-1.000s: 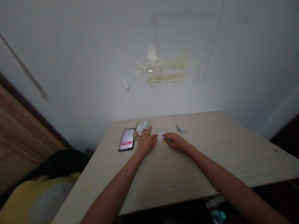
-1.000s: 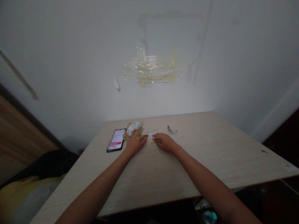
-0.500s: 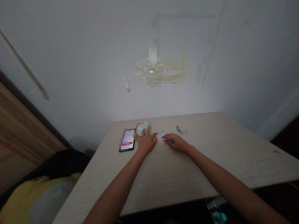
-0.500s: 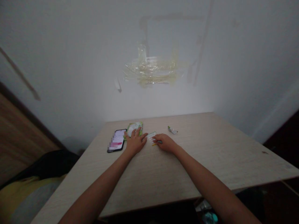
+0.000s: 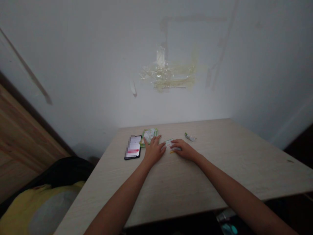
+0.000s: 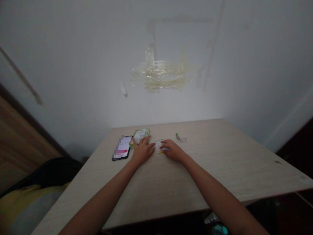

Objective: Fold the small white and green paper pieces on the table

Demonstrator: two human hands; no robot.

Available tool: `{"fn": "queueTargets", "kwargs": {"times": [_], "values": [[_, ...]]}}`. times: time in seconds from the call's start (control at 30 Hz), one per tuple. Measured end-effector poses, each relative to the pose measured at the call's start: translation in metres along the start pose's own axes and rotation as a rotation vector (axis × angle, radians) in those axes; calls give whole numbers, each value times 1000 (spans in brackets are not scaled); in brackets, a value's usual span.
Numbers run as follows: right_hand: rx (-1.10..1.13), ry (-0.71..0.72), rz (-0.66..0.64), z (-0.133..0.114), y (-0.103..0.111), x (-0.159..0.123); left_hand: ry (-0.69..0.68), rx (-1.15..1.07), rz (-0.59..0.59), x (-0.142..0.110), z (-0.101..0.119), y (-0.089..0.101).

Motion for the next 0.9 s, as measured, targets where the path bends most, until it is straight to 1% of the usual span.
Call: {"fn": "queueTargets", "kwargs": {"times": [0.13, 0.23, 0.33, 0.5, 0.63, 0.77, 0.9], "values": [[-92, -105, 51, 4, 0, 0, -55, -16, -11, -4, 4, 1], [-110, -155, 38, 7, 0, 1, -57, -9, -17, -6, 5, -1], [-76, -158, 24, 9, -1, 1, -34, -7, -38, -8, 6, -2], [-13, -175, 68, 17, 0, 0, -10, -2, -61, -10, 10, -3], [15, -170, 67, 21, 2, 0, 4, 1, -66, -10, 10, -5], [21, -143, 48, 20, 5, 0, 19, -1, -63, -9, 7, -7], [24, -144, 36, 19, 7, 0, -8, -3, -46, -9, 7, -6]]}}
Point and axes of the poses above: each hand's wrist, its own x-axis towards the middle knuckle, its own y-axis out of the back of the hand, z = x × y, the point moved 3 cm from there along x, towards the middle knuckle, and after that the axes turned 1 degree about -y, right-handed, at the moved point
